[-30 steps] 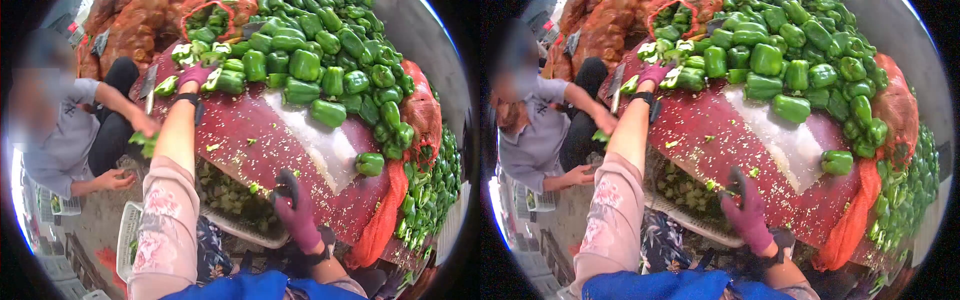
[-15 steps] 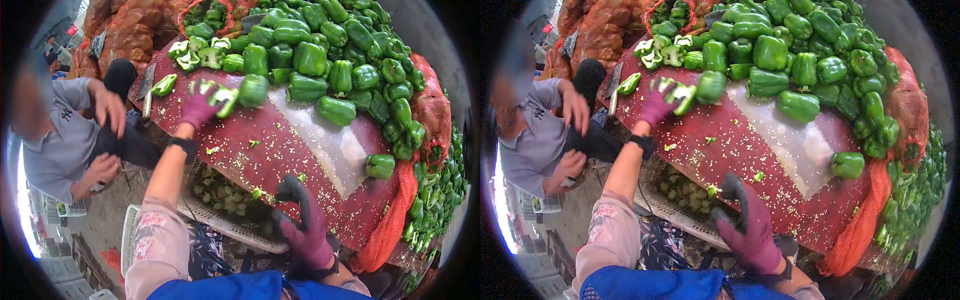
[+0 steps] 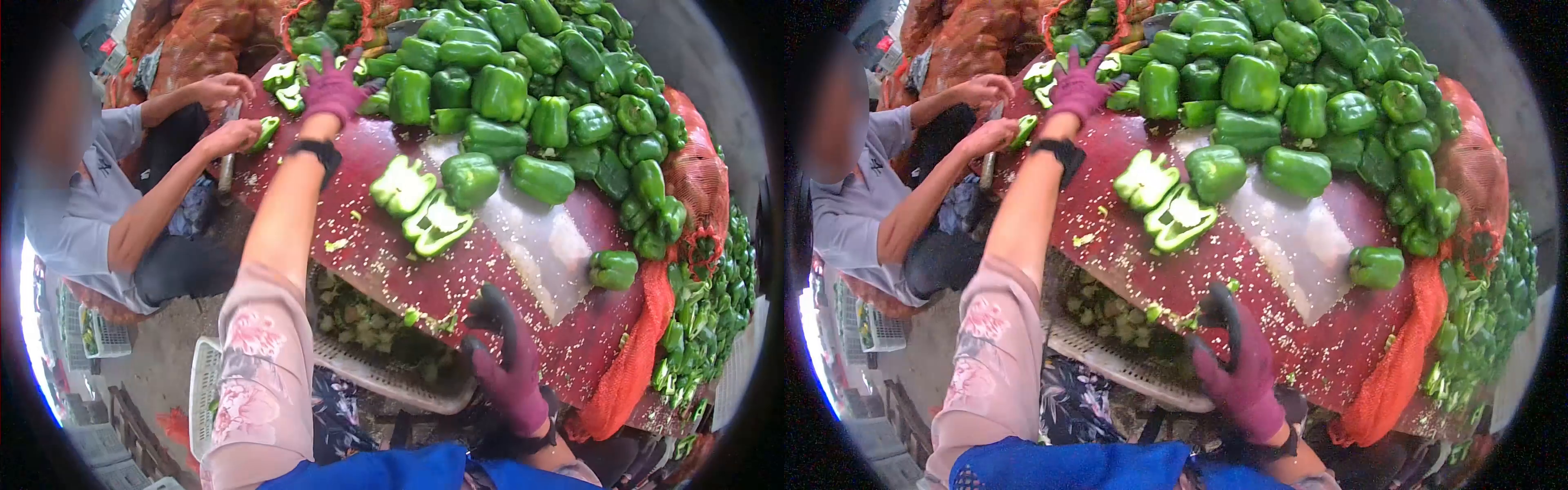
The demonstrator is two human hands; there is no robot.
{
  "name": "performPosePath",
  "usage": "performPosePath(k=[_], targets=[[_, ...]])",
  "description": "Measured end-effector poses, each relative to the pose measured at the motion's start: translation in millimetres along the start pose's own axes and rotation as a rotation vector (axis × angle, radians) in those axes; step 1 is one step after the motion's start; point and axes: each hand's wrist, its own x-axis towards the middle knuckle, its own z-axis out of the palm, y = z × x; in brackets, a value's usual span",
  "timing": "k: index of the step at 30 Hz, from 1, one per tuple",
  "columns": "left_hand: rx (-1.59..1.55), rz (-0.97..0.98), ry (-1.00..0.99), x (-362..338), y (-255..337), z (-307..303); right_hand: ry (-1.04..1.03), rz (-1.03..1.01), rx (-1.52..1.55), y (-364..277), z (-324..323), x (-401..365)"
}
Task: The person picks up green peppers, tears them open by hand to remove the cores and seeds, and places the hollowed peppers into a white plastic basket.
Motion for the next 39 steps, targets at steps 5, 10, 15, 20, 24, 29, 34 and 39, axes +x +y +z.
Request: performPosePath(k=[5,10,15,20,24,29,34,39], targets=[[0.206,0.117,-0.347,69,-19,97,-0.026,0.045,0.073,-3,-8,6],[0.201,0.191,-0.434,53,-10,59,-0.111,-0.004,-0.020,-13,-11,7],[0.188,0.371,-0.438,-27,-32,43,-0.032,-0.073,-0.011,-10,-11,7],[-0.202,0.347,-0.355,-139,-44,29,0.021,-0.102,-0.070,-8,-1,-1],[-0.183,0.471,-0.307,-172,-10,-8,0.019,-0.121,-0.043,-1,3,-5],[-0.534,0.313,0.117,-124,74,-31,0.047,-0.041,-0.081,6,4,-5],[-0.021,0.183,-0.393,-39,148,43,-0.072,0.053,-0.107,22,14,-6],[0.027,0.162,-0.347,-47,162,41,0.000,-0.027,-0.186,20,10,-4]])
